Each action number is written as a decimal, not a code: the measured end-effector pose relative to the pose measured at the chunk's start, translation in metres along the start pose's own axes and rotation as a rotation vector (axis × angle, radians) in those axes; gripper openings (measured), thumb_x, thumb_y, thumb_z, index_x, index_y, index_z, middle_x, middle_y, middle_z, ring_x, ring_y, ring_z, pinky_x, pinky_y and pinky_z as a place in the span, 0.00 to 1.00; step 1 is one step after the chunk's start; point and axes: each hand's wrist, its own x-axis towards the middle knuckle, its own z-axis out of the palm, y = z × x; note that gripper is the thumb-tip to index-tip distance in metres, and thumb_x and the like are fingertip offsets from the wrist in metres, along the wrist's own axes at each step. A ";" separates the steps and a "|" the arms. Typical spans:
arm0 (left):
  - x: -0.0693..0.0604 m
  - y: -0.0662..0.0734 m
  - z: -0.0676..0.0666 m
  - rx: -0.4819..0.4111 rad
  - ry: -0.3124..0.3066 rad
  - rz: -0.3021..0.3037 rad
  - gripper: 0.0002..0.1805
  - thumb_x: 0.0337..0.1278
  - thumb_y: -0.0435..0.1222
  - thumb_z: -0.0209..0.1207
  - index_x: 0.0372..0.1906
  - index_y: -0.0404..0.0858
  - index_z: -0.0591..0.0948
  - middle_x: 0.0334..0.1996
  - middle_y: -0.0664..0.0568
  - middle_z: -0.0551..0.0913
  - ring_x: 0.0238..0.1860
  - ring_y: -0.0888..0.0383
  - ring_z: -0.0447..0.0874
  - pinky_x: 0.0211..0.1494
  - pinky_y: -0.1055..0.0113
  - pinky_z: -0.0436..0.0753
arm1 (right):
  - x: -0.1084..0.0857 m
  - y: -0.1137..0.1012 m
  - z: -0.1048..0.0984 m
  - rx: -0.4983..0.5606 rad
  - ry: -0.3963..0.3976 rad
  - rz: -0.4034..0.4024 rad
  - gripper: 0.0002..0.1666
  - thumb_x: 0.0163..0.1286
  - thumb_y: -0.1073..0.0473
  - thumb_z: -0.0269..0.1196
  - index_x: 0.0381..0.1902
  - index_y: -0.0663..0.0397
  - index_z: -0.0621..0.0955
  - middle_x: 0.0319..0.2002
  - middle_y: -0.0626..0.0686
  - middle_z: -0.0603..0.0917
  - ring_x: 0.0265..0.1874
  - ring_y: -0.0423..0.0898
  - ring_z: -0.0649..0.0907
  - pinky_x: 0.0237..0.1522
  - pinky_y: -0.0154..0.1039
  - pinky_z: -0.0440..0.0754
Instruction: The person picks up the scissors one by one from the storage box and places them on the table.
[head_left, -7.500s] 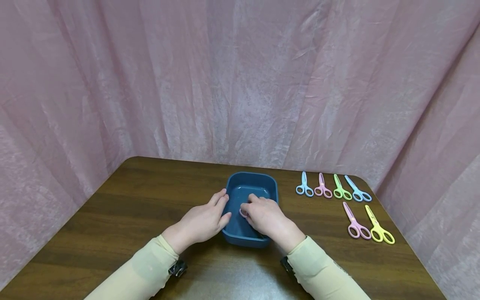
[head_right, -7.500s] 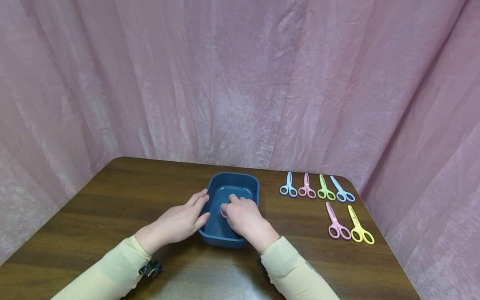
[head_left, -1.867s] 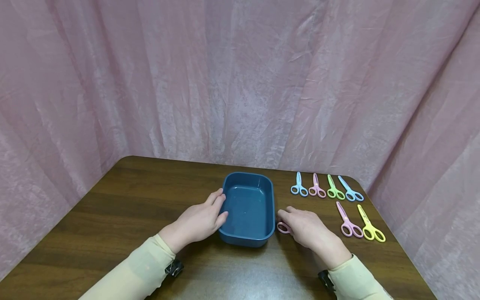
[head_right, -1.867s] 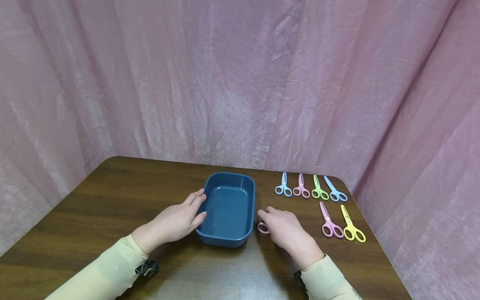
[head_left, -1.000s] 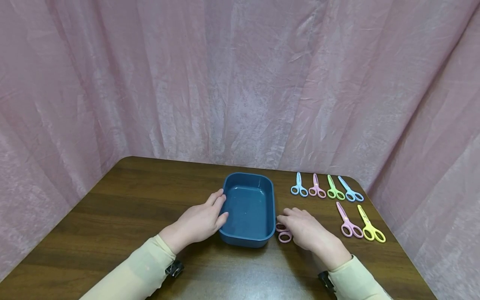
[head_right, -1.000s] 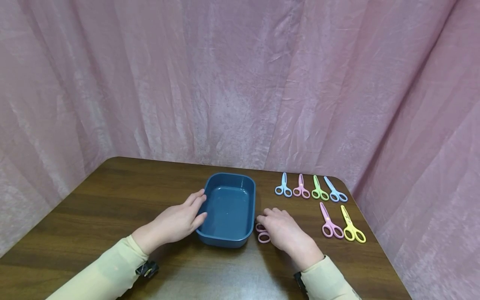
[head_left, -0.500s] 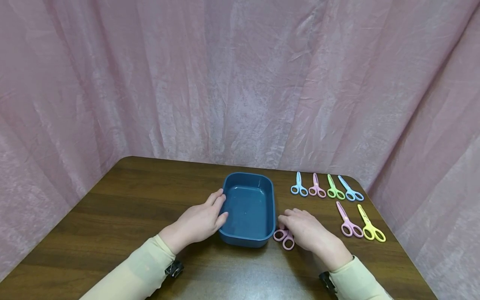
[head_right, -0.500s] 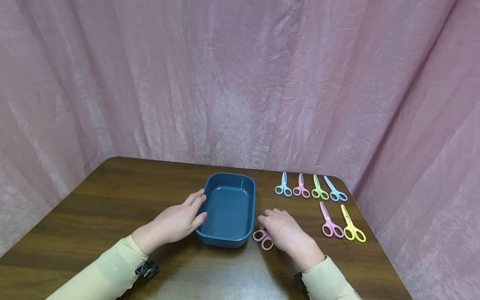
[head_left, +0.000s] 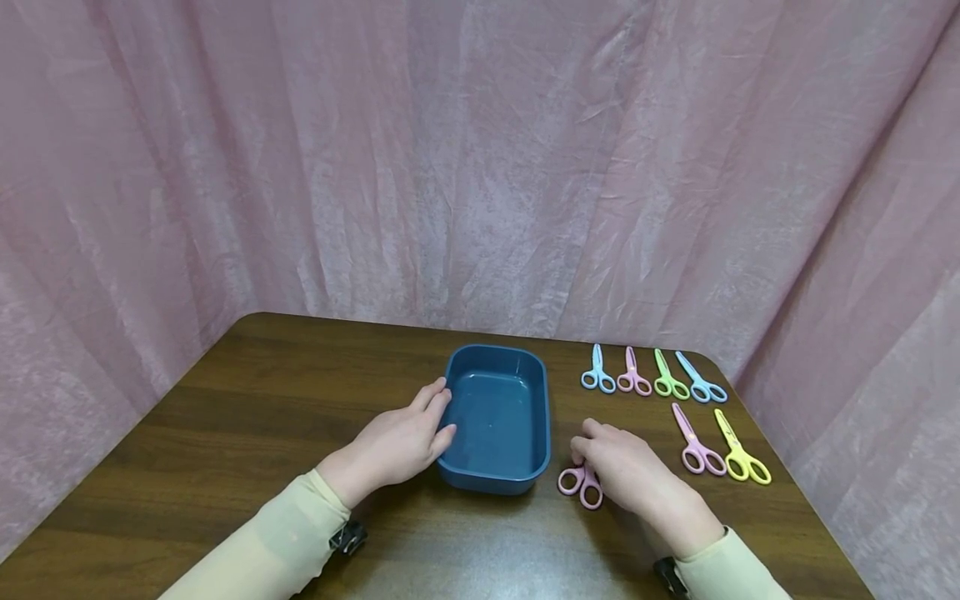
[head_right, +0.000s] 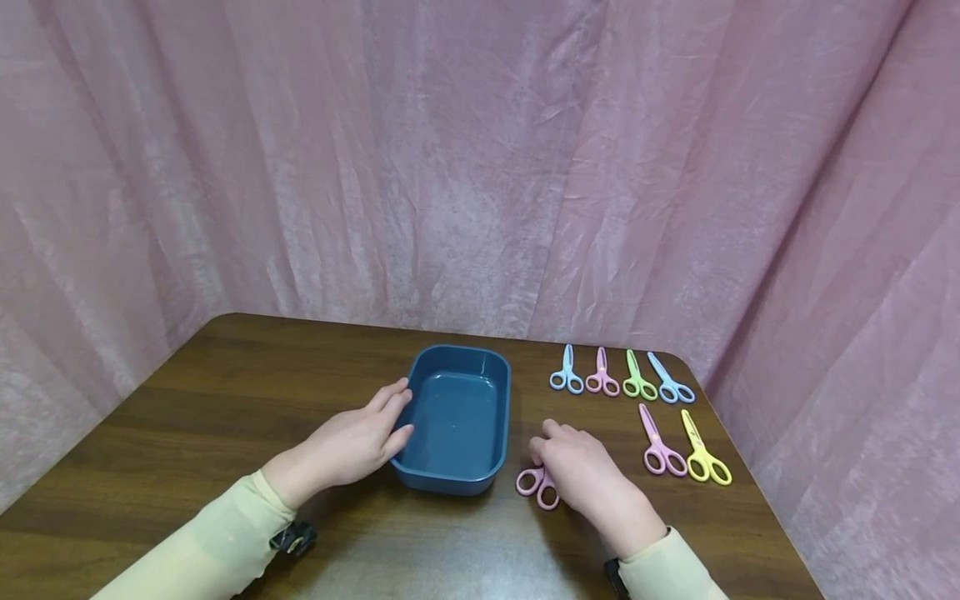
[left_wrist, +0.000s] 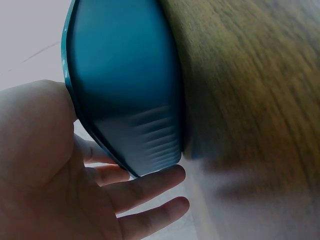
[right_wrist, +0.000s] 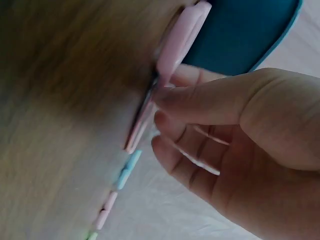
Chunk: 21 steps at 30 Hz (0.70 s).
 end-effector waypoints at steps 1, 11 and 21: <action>0.000 0.000 0.000 -0.001 -0.002 0.001 0.35 0.87 0.47 0.55 0.81 0.27 0.69 0.83 0.33 0.65 0.57 0.45 0.92 0.46 0.55 0.93 | -0.002 -0.004 -0.002 -0.017 -0.003 0.019 0.17 0.59 0.76 0.74 0.32 0.47 0.85 0.31 0.45 0.73 0.27 0.48 0.78 0.26 0.45 0.78; -0.001 0.000 -0.006 -0.007 -0.001 -0.001 0.35 0.87 0.47 0.55 0.81 0.27 0.69 0.83 0.33 0.65 0.58 0.44 0.92 0.43 0.56 0.93 | -0.022 -0.047 -0.014 -0.093 -0.065 0.119 0.21 0.67 0.52 0.80 0.53 0.53 0.89 0.42 0.52 0.81 0.41 0.56 0.87 0.36 0.55 0.88; -0.001 0.001 -0.003 -0.010 0.000 -0.003 0.34 0.86 0.47 0.56 0.81 0.27 0.69 0.83 0.33 0.65 0.58 0.43 0.91 0.44 0.55 0.94 | -0.037 -0.050 -0.007 -0.108 -0.043 0.092 0.15 0.70 0.53 0.78 0.51 0.48 0.87 0.42 0.49 0.79 0.40 0.53 0.85 0.35 0.52 0.86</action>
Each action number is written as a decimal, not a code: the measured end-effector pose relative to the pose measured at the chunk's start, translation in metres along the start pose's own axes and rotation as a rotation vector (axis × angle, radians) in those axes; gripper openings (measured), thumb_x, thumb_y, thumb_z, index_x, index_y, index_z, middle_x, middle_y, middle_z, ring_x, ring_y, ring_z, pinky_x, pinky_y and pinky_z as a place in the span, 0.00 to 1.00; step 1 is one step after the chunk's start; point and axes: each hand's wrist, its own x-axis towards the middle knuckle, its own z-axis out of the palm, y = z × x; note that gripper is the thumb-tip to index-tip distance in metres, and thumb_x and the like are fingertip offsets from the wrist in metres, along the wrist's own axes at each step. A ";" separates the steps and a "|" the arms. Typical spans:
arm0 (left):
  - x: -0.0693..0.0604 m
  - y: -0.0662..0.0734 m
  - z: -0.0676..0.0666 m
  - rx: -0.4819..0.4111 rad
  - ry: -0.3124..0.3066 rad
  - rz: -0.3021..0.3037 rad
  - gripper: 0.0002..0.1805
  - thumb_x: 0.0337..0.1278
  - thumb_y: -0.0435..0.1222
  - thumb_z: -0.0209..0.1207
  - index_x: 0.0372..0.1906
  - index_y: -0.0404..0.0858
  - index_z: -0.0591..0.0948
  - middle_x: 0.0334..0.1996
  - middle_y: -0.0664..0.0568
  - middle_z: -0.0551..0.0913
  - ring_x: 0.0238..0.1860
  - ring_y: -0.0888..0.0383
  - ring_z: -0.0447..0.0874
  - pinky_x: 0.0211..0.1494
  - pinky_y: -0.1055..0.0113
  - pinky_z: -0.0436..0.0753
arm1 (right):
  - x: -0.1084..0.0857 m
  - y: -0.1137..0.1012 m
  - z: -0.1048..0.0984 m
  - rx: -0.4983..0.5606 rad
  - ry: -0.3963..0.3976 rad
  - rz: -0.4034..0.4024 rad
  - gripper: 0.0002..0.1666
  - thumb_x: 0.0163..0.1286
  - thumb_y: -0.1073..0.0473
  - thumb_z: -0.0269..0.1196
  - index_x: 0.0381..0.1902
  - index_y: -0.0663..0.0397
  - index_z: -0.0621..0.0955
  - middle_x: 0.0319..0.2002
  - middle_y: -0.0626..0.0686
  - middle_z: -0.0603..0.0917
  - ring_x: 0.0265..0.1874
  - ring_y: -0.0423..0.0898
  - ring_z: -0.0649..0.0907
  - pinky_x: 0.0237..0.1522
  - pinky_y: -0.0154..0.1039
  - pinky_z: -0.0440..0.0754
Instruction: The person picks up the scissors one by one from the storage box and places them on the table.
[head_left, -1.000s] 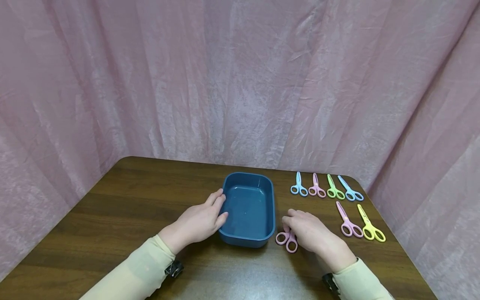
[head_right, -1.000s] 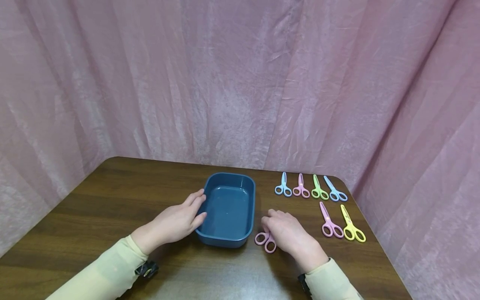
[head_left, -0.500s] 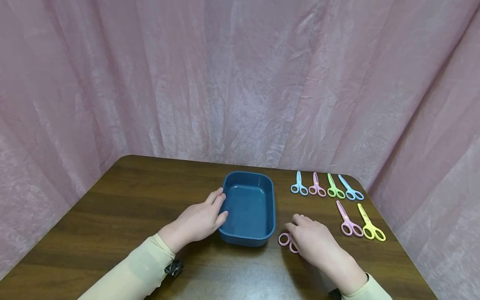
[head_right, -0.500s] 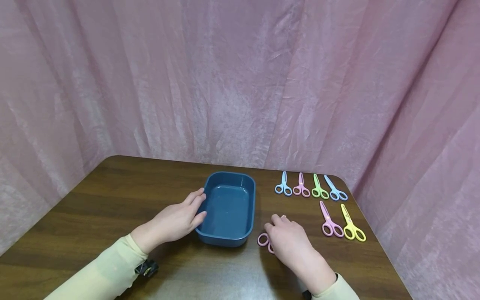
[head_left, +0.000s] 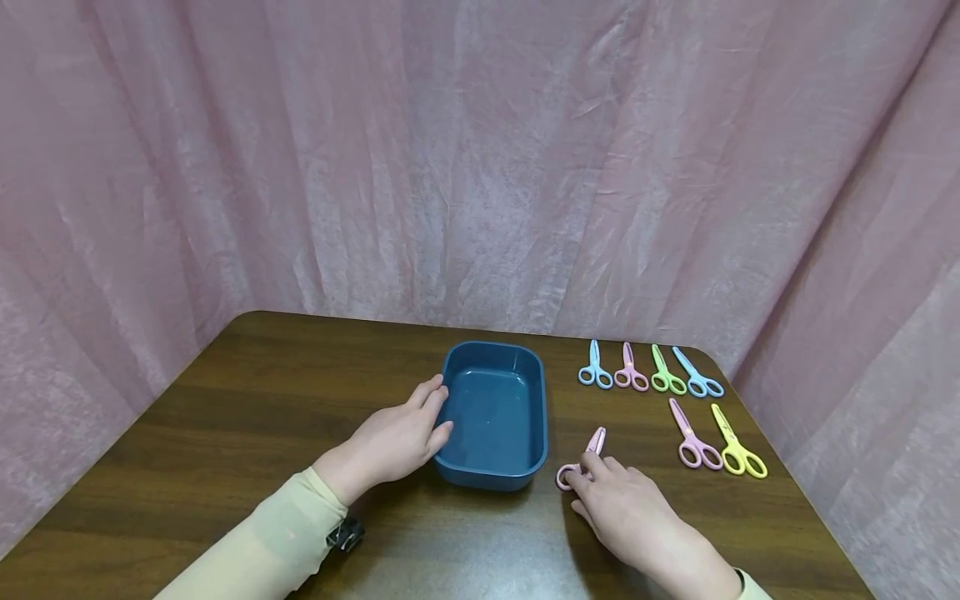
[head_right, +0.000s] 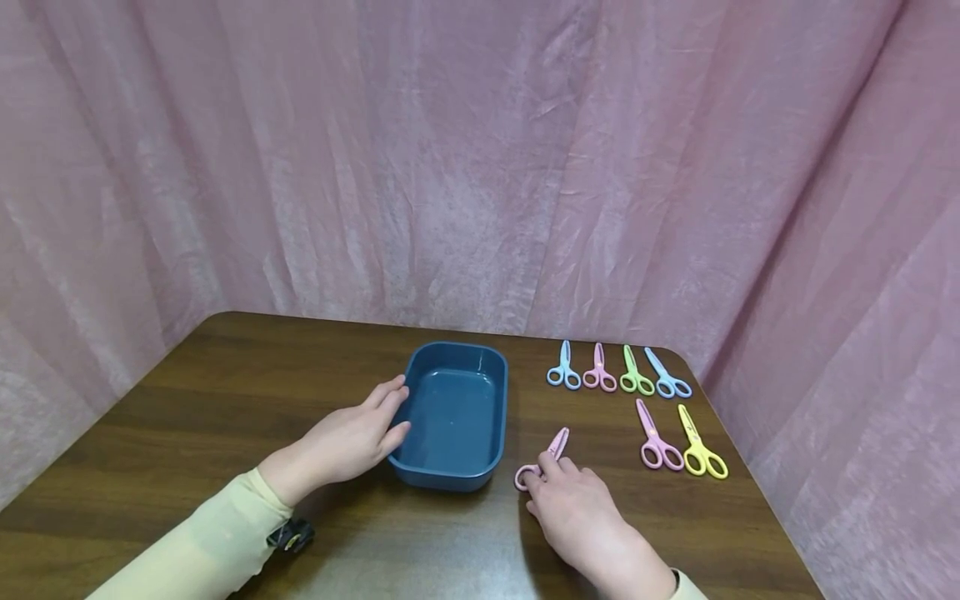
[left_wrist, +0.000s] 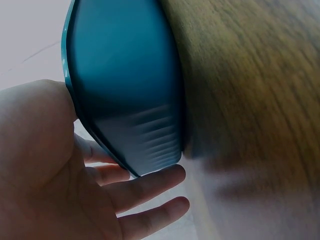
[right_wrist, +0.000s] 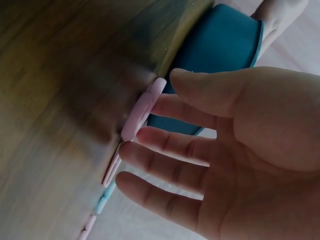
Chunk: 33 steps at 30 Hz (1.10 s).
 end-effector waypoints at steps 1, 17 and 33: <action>0.000 0.000 0.000 0.000 0.001 0.000 0.34 0.86 0.47 0.56 0.81 0.27 0.69 0.83 0.33 0.65 0.58 0.43 0.91 0.44 0.55 0.93 | 0.000 0.000 0.000 0.000 0.003 0.004 0.15 0.70 0.53 0.78 0.50 0.48 0.87 0.42 0.48 0.78 0.39 0.52 0.85 0.35 0.52 0.86; 0.001 -0.002 0.000 0.009 -0.002 0.010 0.35 0.87 0.48 0.55 0.81 0.27 0.69 0.83 0.33 0.65 0.62 0.43 0.90 0.50 0.51 0.93 | -0.013 0.021 -0.004 0.030 -0.098 0.094 0.20 0.73 0.52 0.76 0.57 0.55 0.89 0.59 0.58 0.88 0.58 0.60 0.87 0.56 0.61 0.87; 0.001 -0.001 0.000 0.001 -0.010 0.004 0.35 0.87 0.48 0.55 0.81 0.28 0.69 0.83 0.33 0.65 0.64 0.42 0.89 0.52 0.50 0.93 | -0.013 0.049 0.000 0.090 -0.155 0.193 0.27 0.77 0.50 0.72 0.69 0.52 0.85 0.67 0.65 0.85 0.63 0.68 0.85 0.60 0.68 0.84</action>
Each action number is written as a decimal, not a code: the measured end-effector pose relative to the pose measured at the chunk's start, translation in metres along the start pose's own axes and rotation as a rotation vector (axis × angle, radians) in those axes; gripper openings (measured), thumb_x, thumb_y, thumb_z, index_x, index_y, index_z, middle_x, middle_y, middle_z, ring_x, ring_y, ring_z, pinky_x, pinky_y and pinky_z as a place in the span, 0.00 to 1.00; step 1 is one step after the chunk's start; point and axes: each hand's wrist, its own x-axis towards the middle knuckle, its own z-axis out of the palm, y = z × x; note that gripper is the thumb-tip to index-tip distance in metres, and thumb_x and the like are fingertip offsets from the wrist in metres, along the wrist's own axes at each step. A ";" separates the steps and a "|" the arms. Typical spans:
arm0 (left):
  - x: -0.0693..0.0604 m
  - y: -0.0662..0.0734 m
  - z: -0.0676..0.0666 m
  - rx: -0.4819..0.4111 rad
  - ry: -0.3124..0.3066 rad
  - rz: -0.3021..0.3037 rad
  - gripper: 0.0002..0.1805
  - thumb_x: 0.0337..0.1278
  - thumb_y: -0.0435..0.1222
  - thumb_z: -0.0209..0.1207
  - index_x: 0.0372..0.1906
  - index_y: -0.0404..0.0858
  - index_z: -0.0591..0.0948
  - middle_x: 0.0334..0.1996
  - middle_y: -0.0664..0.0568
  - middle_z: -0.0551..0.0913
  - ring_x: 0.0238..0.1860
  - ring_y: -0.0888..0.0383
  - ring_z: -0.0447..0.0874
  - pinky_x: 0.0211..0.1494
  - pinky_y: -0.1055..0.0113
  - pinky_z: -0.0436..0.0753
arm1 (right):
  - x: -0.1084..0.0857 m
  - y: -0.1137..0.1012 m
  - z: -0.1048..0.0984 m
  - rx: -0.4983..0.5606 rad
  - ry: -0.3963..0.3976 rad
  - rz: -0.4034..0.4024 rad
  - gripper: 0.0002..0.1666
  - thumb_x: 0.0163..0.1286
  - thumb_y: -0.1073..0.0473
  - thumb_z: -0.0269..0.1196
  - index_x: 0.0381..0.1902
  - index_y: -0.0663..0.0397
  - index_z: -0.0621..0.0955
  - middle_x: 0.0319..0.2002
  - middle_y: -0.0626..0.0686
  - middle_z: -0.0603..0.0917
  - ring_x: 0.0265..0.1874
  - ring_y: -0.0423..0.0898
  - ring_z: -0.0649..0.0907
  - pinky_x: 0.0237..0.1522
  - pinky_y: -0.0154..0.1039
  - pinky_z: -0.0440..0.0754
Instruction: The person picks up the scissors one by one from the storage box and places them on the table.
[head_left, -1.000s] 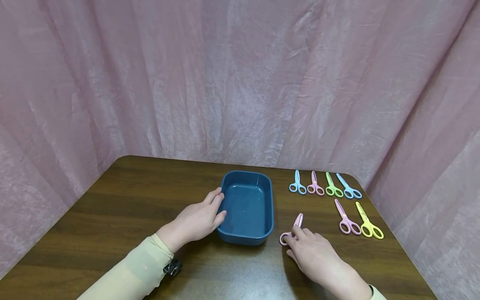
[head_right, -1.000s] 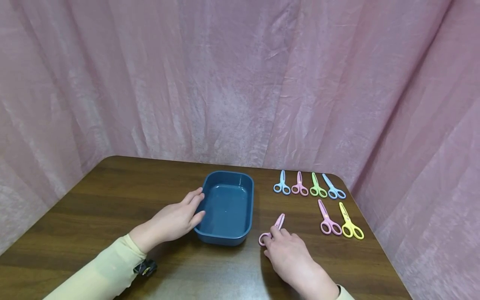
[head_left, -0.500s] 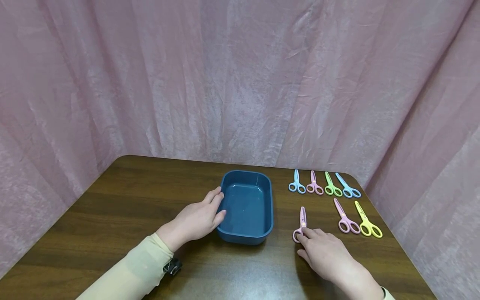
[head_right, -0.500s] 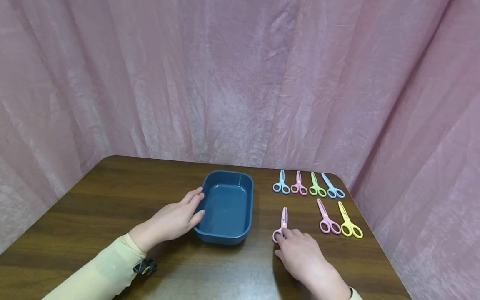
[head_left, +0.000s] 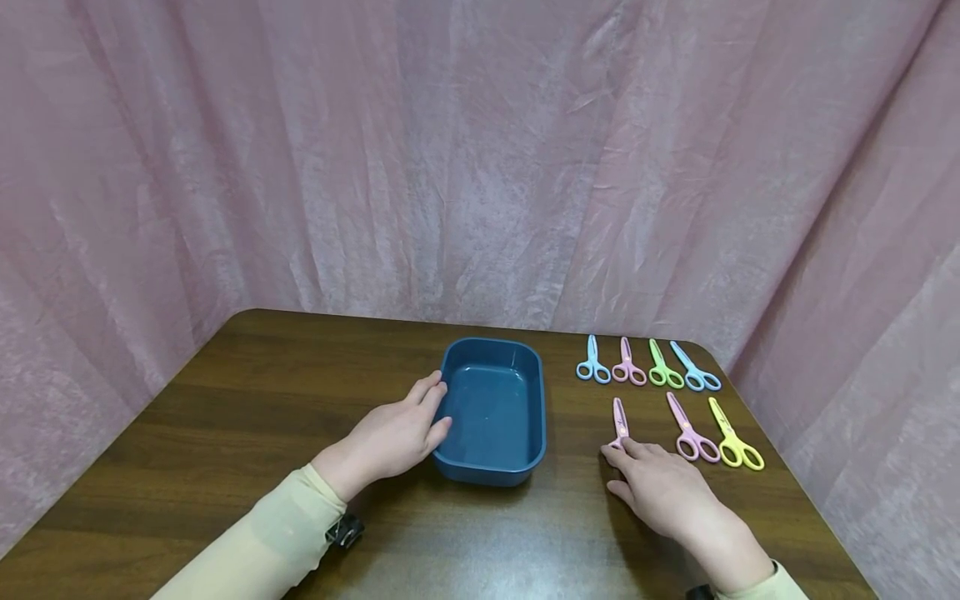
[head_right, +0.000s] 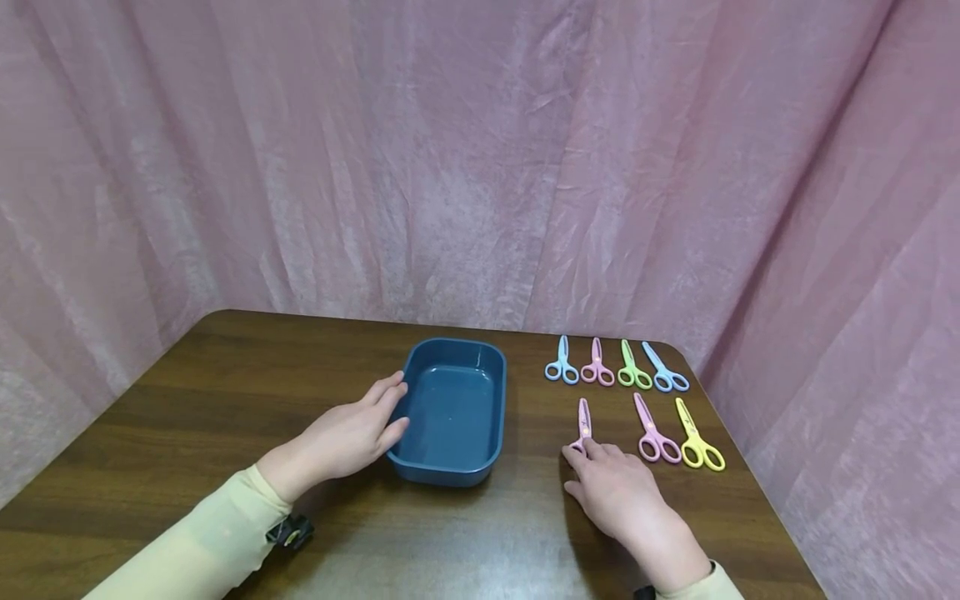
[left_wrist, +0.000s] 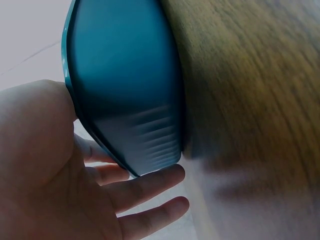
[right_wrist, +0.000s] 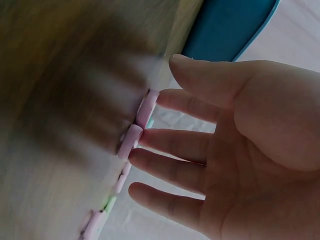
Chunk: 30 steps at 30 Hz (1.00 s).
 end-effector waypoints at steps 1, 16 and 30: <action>0.000 0.000 0.000 -0.002 0.000 0.000 0.35 0.87 0.47 0.55 0.81 0.27 0.69 0.83 0.33 0.65 0.63 0.42 0.89 0.52 0.50 0.93 | 0.000 0.002 0.000 0.001 -0.003 0.008 0.27 0.77 0.50 0.72 0.69 0.52 0.85 0.67 0.66 0.84 0.63 0.69 0.85 0.61 0.69 0.83; 0.000 0.001 0.000 -0.004 0.006 -0.001 0.34 0.86 0.47 0.56 0.81 0.27 0.69 0.83 0.33 0.65 0.64 0.41 0.88 0.50 0.51 0.93 | 0.001 0.030 0.003 0.032 0.063 0.026 0.22 0.72 0.53 0.76 0.61 0.49 0.86 0.64 0.62 0.88 0.59 0.67 0.88 0.55 0.70 0.85; 0.000 0.001 0.000 -0.013 -0.006 -0.013 0.34 0.86 0.47 0.56 0.81 0.28 0.69 0.83 0.34 0.64 0.63 0.42 0.89 0.49 0.52 0.93 | 0.001 0.044 0.007 0.075 0.084 0.039 0.23 0.69 0.58 0.79 0.59 0.51 0.85 0.64 0.63 0.86 0.59 0.65 0.88 0.53 0.67 0.87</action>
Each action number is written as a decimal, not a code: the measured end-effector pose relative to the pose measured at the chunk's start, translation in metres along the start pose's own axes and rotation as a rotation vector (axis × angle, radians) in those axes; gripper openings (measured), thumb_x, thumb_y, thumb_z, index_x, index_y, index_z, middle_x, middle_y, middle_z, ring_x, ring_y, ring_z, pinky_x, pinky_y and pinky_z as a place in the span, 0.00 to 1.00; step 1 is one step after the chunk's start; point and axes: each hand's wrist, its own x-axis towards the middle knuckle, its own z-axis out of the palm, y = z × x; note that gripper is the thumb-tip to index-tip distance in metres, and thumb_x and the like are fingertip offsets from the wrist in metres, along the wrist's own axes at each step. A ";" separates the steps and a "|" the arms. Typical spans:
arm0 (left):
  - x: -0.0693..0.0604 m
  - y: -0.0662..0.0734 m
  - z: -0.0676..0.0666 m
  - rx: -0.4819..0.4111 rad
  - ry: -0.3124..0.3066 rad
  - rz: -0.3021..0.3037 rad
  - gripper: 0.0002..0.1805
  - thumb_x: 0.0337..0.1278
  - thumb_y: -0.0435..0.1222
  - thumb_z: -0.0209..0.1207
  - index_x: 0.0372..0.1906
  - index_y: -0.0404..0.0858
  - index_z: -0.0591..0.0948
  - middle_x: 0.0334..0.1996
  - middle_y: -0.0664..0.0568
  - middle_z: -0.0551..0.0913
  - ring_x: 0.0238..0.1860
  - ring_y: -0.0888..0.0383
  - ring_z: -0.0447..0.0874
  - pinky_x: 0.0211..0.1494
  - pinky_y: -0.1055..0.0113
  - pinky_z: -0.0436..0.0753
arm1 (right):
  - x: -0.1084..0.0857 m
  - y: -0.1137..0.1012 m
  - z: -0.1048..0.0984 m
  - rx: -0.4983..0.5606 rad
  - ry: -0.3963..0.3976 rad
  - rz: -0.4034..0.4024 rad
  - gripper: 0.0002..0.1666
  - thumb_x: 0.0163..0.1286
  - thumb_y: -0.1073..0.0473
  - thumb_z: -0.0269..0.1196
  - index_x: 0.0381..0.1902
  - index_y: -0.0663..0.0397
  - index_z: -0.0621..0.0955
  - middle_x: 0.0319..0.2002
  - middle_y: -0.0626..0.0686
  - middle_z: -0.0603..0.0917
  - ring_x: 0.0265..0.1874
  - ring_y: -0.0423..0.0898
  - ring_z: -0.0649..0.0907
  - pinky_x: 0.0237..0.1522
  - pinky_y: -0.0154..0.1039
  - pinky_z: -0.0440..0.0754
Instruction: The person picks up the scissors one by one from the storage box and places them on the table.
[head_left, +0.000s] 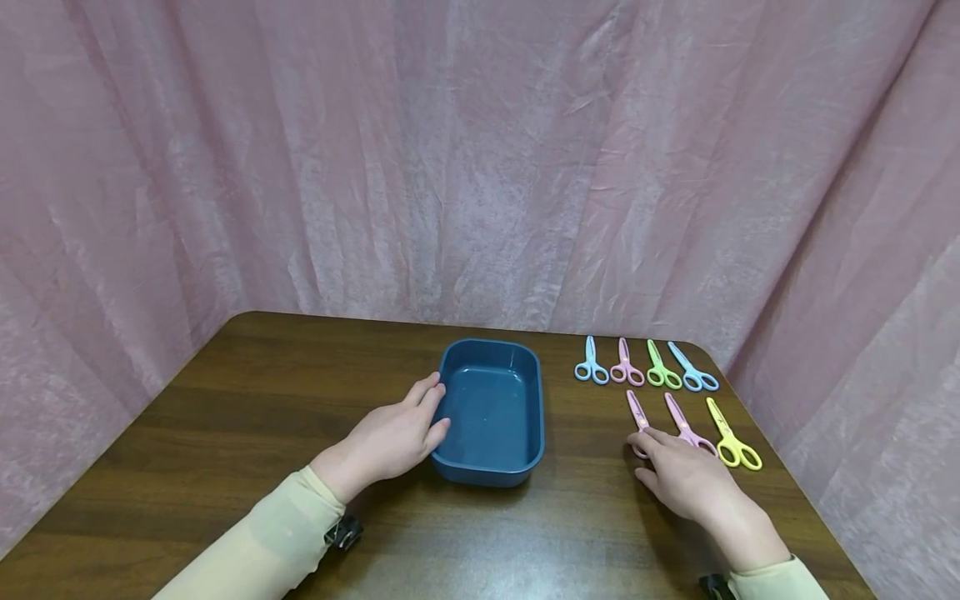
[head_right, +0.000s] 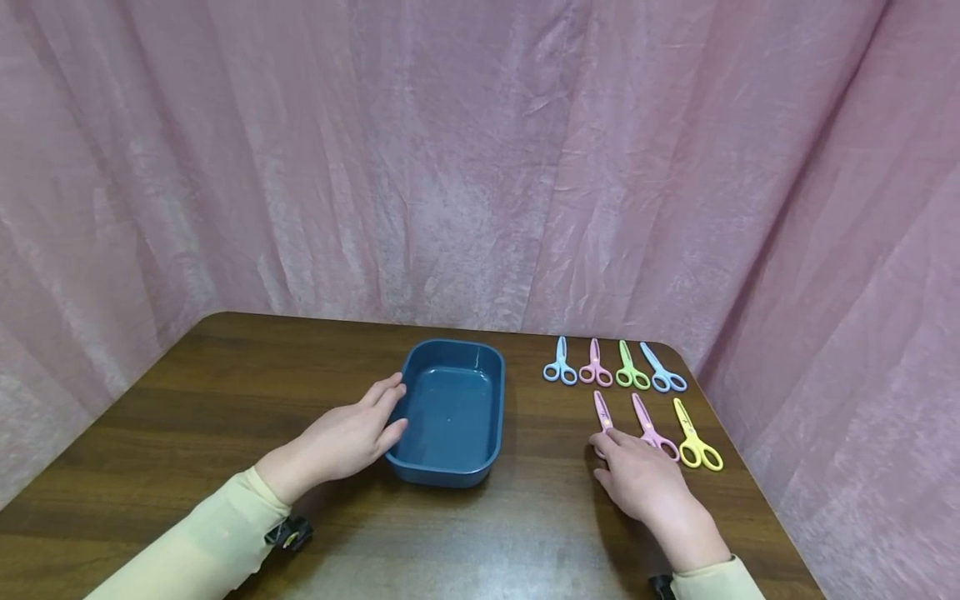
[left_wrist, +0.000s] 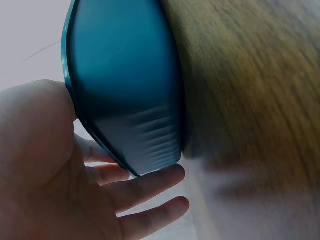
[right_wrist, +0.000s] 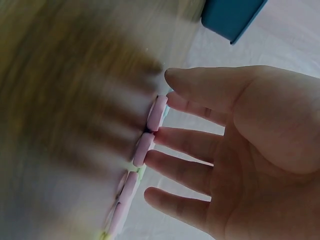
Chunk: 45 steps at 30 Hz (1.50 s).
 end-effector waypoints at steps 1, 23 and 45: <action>0.000 0.000 0.000 0.000 0.000 0.000 0.34 0.87 0.47 0.56 0.81 0.28 0.69 0.83 0.34 0.64 0.63 0.42 0.89 0.49 0.52 0.93 | 0.000 0.001 0.000 0.001 0.000 0.000 0.23 0.69 0.58 0.78 0.59 0.51 0.85 0.64 0.63 0.86 0.59 0.65 0.88 0.54 0.67 0.87; 0.001 -0.002 0.004 0.038 0.046 0.028 0.33 0.86 0.47 0.56 0.79 0.27 0.71 0.82 0.33 0.67 0.60 0.44 0.91 0.48 0.51 0.93 | 0.002 0.006 0.004 0.001 -0.007 0.007 0.25 0.69 0.58 0.78 0.62 0.54 0.85 0.64 0.62 0.86 0.57 0.67 0.88 0.55 0.69 0.85; 0.004 0.007 0.007 0.068 -0.008 -0.053 0.44 0.85 0.63 0.51 0.81 0.29 0.70 0.83 0.34 0.65 0.64 0.38 0.88 0.53 0.45 0.92 | 0.010 -0.016 -0.006 -0.051 0.144 -0.055 0.38 0.74 0.45 0.75 0.75 0.56 0.81 0.72 0.65 0.81 0.70 0.68 0.81 0.70 0.69 0.77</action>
